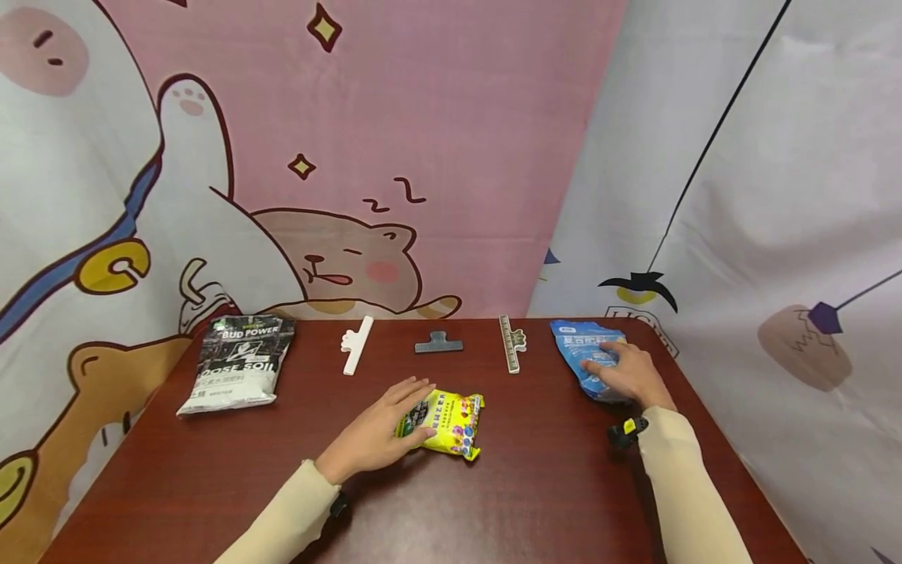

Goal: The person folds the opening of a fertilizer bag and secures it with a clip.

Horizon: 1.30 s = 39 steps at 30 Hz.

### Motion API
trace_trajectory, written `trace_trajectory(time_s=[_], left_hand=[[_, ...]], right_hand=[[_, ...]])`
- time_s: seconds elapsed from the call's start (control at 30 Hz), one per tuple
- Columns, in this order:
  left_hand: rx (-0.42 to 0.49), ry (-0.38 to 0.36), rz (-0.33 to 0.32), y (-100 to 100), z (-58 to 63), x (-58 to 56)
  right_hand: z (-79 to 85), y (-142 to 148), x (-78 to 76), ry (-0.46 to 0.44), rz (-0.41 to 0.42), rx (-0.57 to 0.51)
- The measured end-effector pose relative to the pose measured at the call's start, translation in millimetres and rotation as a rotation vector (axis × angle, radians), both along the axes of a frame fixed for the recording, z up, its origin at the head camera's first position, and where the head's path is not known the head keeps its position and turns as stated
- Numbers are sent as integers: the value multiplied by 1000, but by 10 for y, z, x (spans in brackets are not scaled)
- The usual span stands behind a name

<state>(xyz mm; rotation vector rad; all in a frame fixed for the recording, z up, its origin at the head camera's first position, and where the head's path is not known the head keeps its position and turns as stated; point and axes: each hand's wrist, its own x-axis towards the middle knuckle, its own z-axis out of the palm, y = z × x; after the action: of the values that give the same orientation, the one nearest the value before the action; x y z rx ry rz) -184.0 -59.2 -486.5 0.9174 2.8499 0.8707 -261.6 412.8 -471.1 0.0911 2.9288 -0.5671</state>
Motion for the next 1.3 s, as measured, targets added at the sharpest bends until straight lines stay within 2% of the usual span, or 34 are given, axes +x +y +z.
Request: trace_trajectory(time_s=[0.23,0.63,0.9,1.3], left_hand=[[-22,54,-81,122,-31,17],[-94,93,-136,234,-17,35],[-88,49,-120,288,7,20],[-28,-31,-97,276,38,2]], right_hand=[[-49,-30,6,3,-32,-23],[-103,-59,32,25,-59,-32],[-93,-35,48,15,-79,-37],[-67,-134,103,11,-93,-50]])
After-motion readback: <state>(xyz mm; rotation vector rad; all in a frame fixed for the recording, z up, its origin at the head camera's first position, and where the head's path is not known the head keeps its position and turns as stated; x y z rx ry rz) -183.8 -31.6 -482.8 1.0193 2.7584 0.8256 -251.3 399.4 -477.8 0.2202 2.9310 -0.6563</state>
